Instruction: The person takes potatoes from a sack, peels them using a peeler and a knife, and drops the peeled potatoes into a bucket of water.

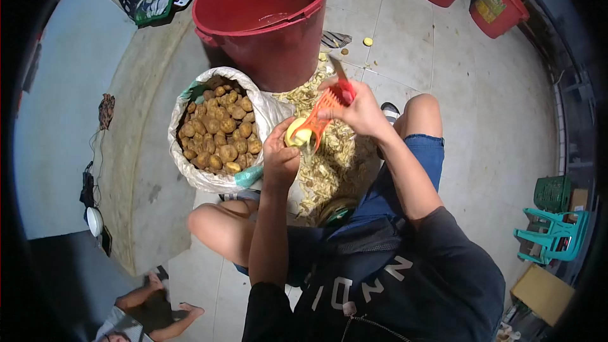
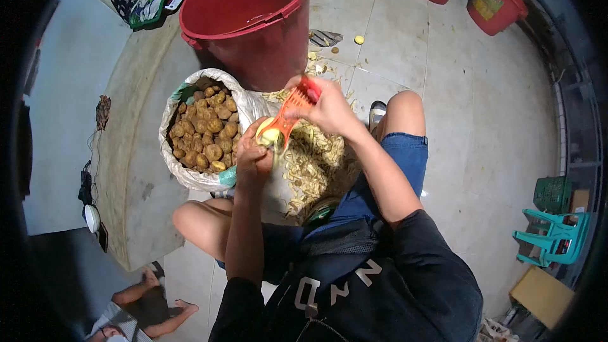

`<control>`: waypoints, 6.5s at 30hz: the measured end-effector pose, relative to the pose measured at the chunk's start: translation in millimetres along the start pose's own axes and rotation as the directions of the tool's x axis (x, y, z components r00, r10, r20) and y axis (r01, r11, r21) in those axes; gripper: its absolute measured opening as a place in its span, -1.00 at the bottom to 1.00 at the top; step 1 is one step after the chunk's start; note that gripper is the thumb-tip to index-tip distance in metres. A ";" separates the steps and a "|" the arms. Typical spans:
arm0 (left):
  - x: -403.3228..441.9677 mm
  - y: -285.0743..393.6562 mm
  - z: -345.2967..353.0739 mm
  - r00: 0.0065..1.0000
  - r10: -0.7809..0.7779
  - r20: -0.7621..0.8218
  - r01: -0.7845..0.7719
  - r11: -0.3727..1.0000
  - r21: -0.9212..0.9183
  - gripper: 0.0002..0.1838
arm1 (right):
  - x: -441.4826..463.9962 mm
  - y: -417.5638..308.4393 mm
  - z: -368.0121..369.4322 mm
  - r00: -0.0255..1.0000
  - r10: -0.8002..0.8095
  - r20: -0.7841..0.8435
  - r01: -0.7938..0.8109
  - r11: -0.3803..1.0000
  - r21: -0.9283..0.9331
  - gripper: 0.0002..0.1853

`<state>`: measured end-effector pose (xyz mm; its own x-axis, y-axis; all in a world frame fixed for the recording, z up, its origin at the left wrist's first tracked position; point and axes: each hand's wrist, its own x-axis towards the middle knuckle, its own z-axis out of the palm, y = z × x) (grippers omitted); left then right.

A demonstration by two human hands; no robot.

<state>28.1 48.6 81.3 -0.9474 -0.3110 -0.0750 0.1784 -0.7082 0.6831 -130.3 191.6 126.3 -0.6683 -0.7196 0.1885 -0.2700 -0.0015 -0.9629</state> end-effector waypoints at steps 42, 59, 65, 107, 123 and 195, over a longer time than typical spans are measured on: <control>-4.2 5.9 2.9 1.000 0.028 0.006 -0.028 0.999 0.034 -0.10 | -15.0 -43.8 -3.3 0.999 -0.043 -0.019 0.038 0.979 -0.199 -0.59; 6.4 -17.0 -20.7 0.882 0.136 -0.452 -0.112 0.990 0.080 -0.92 | -7.0 12.4 18.1 0.998 0.069 0.011 -0.070 0.996 0.056 -0.60; 7.6 -18.6 -11.8 0.850 0.360 -0.385 -0.258 0.921 0.291 -0.82 | 7.7 31.1 7.1 0.988 0.136 -0.077 -0.125 0.984 0.130 -0.63; 11.8 -23.4 -31.9 0.939 -0.019 -0.345 0.013 1.000 -0.019 -0.87 | 6.7 45.1 14.9 0.970 0.231 -0.074 -0.227 0.972 0.055 -0.58; 9.9 -23.8 -40.3 0.914 -0.307 -0.265 0.224 0.927 -0.302 -0.84 | 3.5 47.6 19.8 0.990 0.140 0.029 -0.143 0.966 0.214 -0.57; 42.9 -30.0 -39.2 0.989 -0.144 -0.011 0.144 0.990 -0.010 -0.43 | 1.5 104.0 -5.2 0.963 0.266 -0.046 -0.246 0.935 0.256 -0.53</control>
<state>-7.5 31.7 29.1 -0.9602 -0.2127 -0.1808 0.0426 -0.7518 0.6580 -163.0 194.0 27.4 -0.7473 -0.6613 -0.0657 0.0897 -0.0024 -0.9960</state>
